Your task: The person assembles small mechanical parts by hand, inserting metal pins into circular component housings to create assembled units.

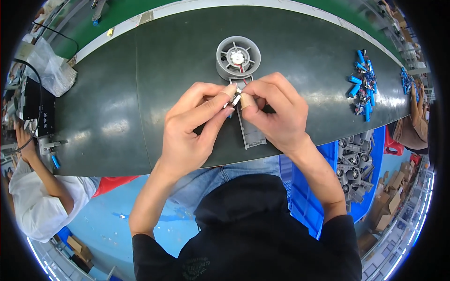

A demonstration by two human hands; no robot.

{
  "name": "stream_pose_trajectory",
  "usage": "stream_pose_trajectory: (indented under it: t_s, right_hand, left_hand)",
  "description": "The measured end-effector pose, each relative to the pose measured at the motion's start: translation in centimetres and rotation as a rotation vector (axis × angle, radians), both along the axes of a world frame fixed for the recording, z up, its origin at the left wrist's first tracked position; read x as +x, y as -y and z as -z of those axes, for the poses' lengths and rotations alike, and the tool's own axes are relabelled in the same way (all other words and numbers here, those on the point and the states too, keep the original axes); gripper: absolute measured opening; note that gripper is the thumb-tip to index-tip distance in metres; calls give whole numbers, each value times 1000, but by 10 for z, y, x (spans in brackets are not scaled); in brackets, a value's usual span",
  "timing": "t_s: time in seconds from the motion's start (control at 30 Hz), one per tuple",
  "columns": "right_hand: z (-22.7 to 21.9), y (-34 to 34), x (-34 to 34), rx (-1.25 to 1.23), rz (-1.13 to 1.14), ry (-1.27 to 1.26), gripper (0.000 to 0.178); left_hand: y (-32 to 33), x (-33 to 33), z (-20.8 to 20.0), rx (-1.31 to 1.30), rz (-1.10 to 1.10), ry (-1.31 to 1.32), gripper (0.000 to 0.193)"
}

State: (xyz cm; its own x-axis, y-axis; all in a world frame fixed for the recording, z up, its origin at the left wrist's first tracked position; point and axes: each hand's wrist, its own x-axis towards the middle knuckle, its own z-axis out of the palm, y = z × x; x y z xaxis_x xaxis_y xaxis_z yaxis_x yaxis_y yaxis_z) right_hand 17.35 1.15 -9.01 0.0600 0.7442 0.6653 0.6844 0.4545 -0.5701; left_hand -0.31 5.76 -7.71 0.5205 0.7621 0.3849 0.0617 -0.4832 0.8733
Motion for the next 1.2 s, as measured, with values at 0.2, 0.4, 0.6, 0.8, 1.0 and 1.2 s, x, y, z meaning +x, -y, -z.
stream_pose_trajectory:
  t_s: [0.2, 0.4, 0.6, 0.8, 1.0, 1.2]
  right_hand:
    - [0, 0, 1, 33, -19, -3, 17]
    - [-2, -1, 0, 63, -9, -19, 17]
    - [1, 0, 0, 69, 18, 80, 17]
    - [-1, 2, 0, 63, 35, 64, 18]
    - [1, 4, 0, 81, 31, 79, 19]
    - [0, 5, -1, 84, 19, 42, 18]
  left_hand:
    - [1, -1, 1, -53, 24, 4, 34]
    - [1, 0, 2, -147, 18, 93, 33]
    - [1, 1, -1, -85, 17, 18, 32]
    - [-1, 0, -5, -81, 42, -17, 32]
    - [-4, -2, -5, -62, 75, -44, 33]
    - [-2, -2, -2, -31, 84, -21, 32]
